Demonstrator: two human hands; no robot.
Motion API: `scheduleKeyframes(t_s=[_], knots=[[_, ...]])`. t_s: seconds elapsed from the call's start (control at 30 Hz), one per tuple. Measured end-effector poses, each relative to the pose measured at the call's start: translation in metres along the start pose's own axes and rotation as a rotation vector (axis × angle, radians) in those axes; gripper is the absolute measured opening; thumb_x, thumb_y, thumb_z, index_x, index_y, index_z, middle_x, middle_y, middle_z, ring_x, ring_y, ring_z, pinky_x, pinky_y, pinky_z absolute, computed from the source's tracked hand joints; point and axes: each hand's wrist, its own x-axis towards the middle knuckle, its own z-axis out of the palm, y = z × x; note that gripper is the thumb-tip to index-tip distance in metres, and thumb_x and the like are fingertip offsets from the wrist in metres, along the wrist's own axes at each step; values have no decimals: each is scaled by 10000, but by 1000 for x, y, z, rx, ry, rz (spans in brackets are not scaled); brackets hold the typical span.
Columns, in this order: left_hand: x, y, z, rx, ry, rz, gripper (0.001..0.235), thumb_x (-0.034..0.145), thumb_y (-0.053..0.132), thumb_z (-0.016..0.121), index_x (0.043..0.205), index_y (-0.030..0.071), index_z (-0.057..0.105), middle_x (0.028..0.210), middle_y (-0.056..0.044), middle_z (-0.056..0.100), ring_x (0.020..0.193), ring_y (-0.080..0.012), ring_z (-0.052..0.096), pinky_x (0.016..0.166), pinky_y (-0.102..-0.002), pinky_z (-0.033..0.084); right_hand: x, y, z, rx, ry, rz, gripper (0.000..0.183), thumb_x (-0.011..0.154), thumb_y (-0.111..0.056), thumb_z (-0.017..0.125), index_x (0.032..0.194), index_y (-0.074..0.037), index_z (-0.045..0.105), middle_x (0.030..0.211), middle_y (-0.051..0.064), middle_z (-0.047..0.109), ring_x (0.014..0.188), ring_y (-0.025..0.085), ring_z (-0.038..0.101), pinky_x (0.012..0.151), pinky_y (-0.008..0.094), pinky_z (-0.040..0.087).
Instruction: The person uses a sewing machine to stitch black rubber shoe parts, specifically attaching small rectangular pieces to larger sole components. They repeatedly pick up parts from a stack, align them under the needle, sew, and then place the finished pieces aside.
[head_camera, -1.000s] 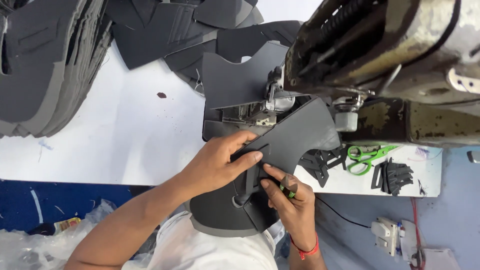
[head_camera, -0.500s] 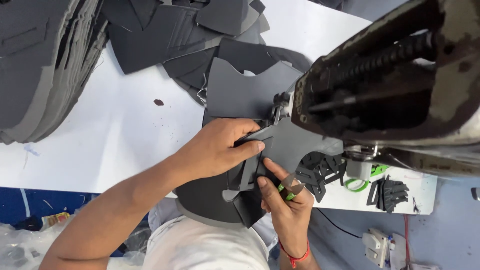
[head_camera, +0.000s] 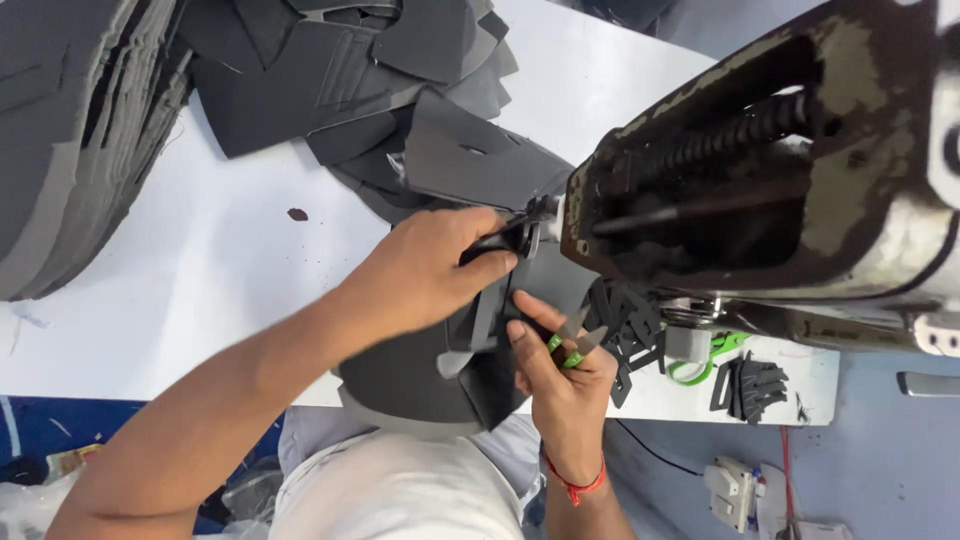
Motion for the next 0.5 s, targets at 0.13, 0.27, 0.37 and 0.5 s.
scheduleKeyframes(t_s=[0.13,0.27,0.37,0.5], knots=[[-9,-9,16,166,166,168,512,907,338,699,1268,-9,596,1044,-209,683,930,-375,671,766,-459,523,5,-1,0,4,8,-23,218,937,-8,731,1154,9,713,693,-32,604,525,27,498,453,196,372],[-8,-11,21,187,210,212,703,891,398,734,1393,-32,496,1288,-231,634,1146,-399,633,913,-470,512,6,-11,9,-2,67,-15,234,906,2,741,1079,-48,591,647,-33,560,482,29,501,419,195,367],[-1,-10,16,152,157,158,721,864,408,742,1399,-12,504,1303,-211,637,1177,-382,628,952,-462,496,4,-10,10,-34,78,-27,271,911,11,726,1117,-57,565,668,-39,549,490,28,501,416,194,366],[6,-14,13,147,151,155,738,853,414,756,1397,-19,509,1316,-218,631,1187,-381,625,968,-454,491,8,-9,10,-5,59,-48,298,913,24,728,1137,-56,550,686,-33,552,492,32,503,418,196,372]])
